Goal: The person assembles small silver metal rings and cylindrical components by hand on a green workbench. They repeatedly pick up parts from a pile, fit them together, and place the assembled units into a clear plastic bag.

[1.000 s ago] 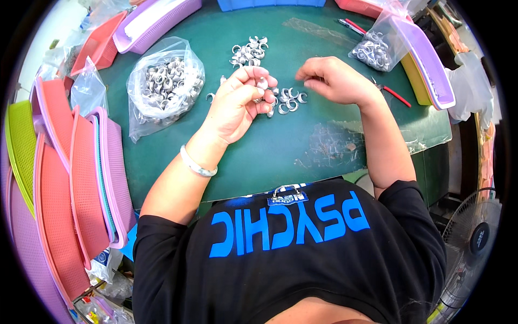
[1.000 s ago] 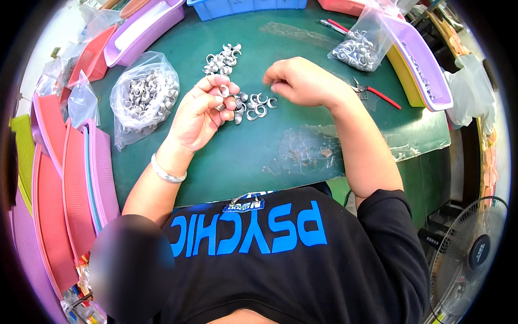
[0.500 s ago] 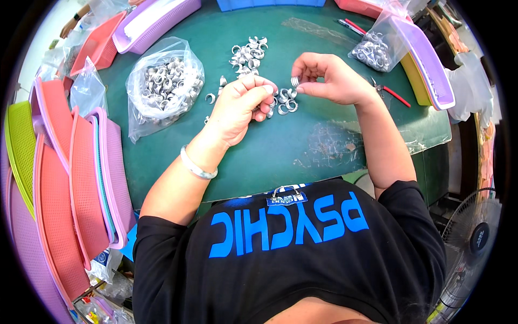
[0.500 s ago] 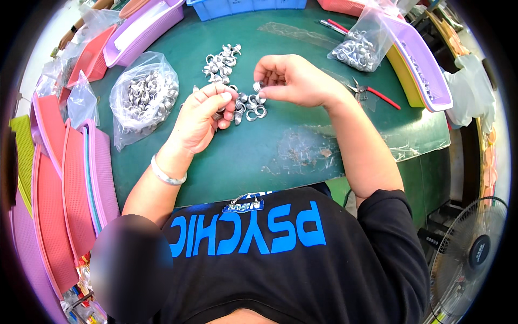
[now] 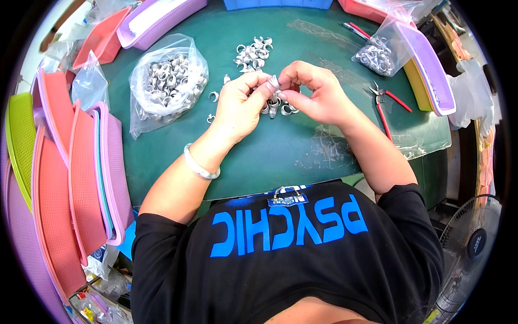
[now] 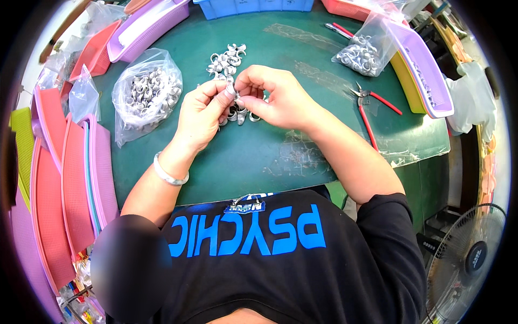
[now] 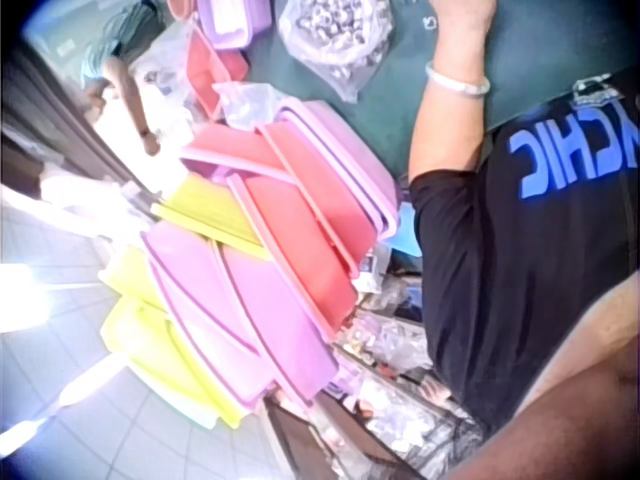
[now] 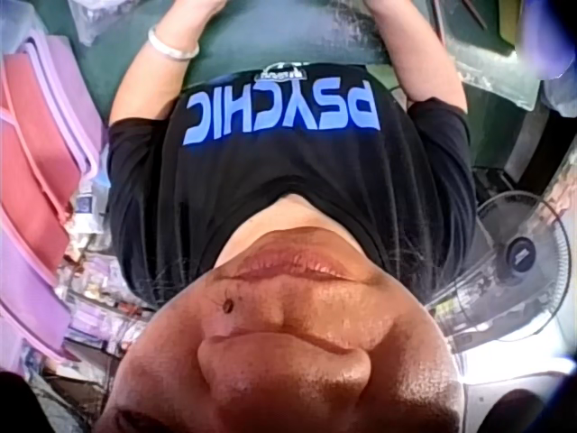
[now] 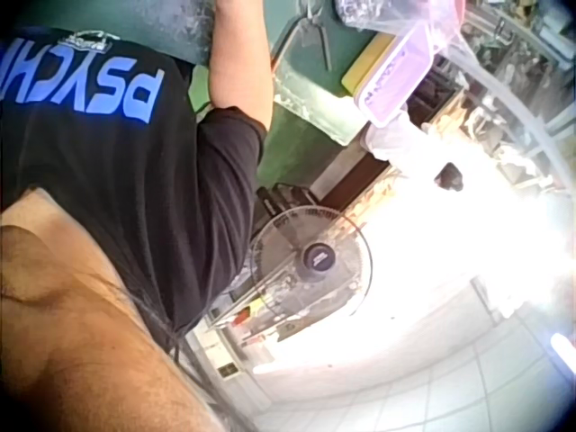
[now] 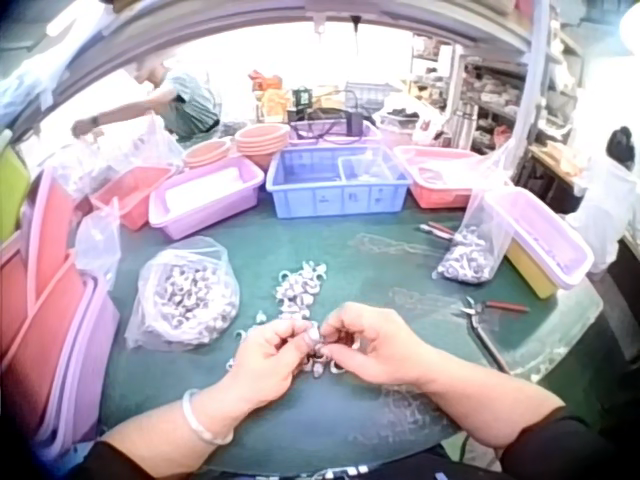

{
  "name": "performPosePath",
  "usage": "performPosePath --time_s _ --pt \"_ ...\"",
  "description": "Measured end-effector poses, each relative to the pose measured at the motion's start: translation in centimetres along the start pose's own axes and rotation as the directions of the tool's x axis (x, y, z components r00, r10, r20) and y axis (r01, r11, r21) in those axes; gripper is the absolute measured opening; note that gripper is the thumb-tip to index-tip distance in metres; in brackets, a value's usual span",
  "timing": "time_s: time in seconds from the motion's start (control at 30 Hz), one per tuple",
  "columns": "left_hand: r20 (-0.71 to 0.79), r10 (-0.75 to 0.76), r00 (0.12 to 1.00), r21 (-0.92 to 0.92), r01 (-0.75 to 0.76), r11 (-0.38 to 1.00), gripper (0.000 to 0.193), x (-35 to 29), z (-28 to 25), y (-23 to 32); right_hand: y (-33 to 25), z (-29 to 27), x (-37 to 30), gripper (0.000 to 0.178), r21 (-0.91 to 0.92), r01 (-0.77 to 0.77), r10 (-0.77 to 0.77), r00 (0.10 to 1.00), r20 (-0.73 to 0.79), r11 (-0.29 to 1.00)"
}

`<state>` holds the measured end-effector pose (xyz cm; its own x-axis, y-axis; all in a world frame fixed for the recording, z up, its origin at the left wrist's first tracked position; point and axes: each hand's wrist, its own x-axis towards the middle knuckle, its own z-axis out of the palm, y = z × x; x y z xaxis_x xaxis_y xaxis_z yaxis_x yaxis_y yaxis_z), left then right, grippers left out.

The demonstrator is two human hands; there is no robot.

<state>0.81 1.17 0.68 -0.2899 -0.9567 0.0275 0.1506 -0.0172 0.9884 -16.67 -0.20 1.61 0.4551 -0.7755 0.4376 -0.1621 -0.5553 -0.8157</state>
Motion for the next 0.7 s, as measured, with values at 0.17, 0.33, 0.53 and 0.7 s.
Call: performPosePath --time_s 0.17,0.33,0.53,0.7 --pt "-0.015 0.142 0.99 0.144 -0.138 0.98 0.012 0.02 -0.06 -0.3 -0.34 -0.12 -0.03 0.015 0.051 -0.085 0.083 0.996 0.027 0.995" --pt "0.013 0.292 0.956 0.323 -0.28 0.904 0.009 0.13 -0.14 -0.43 -0.2 -0.01 -0.06 0.021 0.288 -0.217 0.215 0.976 0.039 0.933" --pt "0.035 0.431 0.902 0.45 -0.399 0.799 0.006 0.42 -0.35 -0.6 -0.07 -0.02 -0.07 0.025 0.31 -0.246 0.24 0.969 0.059 0.918" --pt "0.041 0.463 0.886 0.505 -0.418 0.755 0.008 0.14 -0.13 0.24 -0.25 0.09 -0.11 0.028 0.261 -0.197 0.197 0.98 0.026 0.945"
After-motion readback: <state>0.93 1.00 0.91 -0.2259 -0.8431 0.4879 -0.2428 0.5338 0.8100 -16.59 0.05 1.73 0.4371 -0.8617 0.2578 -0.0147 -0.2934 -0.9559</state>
